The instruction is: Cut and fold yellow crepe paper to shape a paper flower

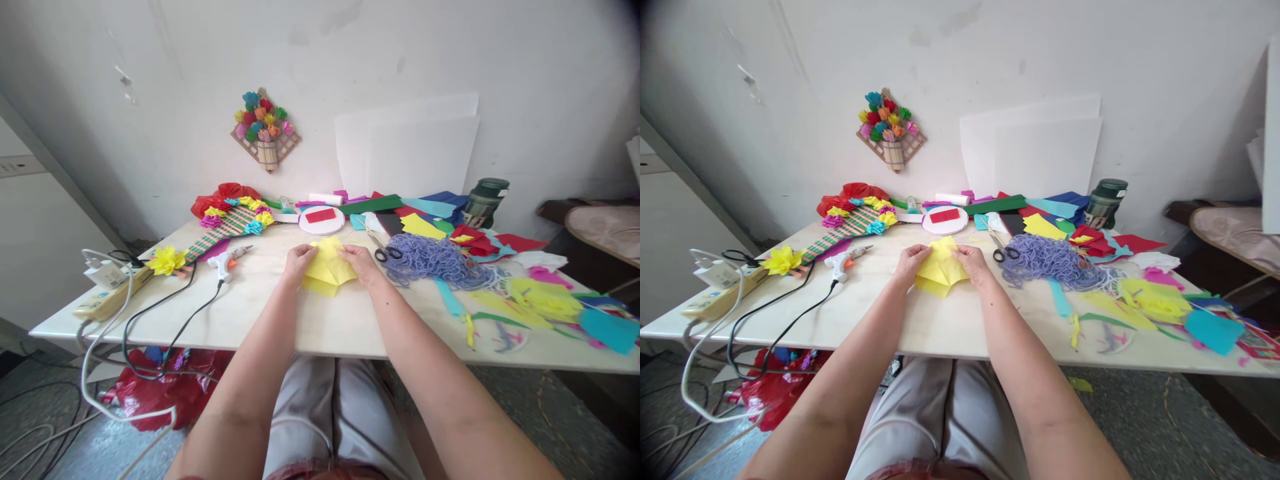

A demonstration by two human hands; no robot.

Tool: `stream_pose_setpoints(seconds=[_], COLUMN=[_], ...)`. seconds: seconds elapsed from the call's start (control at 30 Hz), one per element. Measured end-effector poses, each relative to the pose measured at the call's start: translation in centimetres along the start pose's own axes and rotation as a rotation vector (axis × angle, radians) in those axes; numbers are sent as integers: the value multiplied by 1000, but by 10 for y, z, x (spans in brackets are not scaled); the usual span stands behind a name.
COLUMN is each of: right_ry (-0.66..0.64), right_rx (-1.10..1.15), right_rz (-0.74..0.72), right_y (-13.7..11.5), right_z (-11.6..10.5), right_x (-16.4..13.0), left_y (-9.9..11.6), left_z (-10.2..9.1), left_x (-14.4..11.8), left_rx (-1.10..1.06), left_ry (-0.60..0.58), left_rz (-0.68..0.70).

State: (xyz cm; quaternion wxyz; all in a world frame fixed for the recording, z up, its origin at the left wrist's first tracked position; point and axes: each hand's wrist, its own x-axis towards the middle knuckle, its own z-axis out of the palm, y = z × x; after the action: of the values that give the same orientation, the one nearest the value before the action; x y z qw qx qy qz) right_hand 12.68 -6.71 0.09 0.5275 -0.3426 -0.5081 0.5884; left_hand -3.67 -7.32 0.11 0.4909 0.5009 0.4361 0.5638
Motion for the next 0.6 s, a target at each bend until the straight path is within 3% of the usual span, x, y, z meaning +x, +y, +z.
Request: stream_pose_setpoints(seconds=[0.6], right_ry=[-2], right_rx=[29], right_rz=[17], right_y=[-7], right_z=[4], right_x=[-5], left_y=[1], left_z=[0], left_x=[1], left_rx=[-53], left_ry=[33], left_rz=[-16])
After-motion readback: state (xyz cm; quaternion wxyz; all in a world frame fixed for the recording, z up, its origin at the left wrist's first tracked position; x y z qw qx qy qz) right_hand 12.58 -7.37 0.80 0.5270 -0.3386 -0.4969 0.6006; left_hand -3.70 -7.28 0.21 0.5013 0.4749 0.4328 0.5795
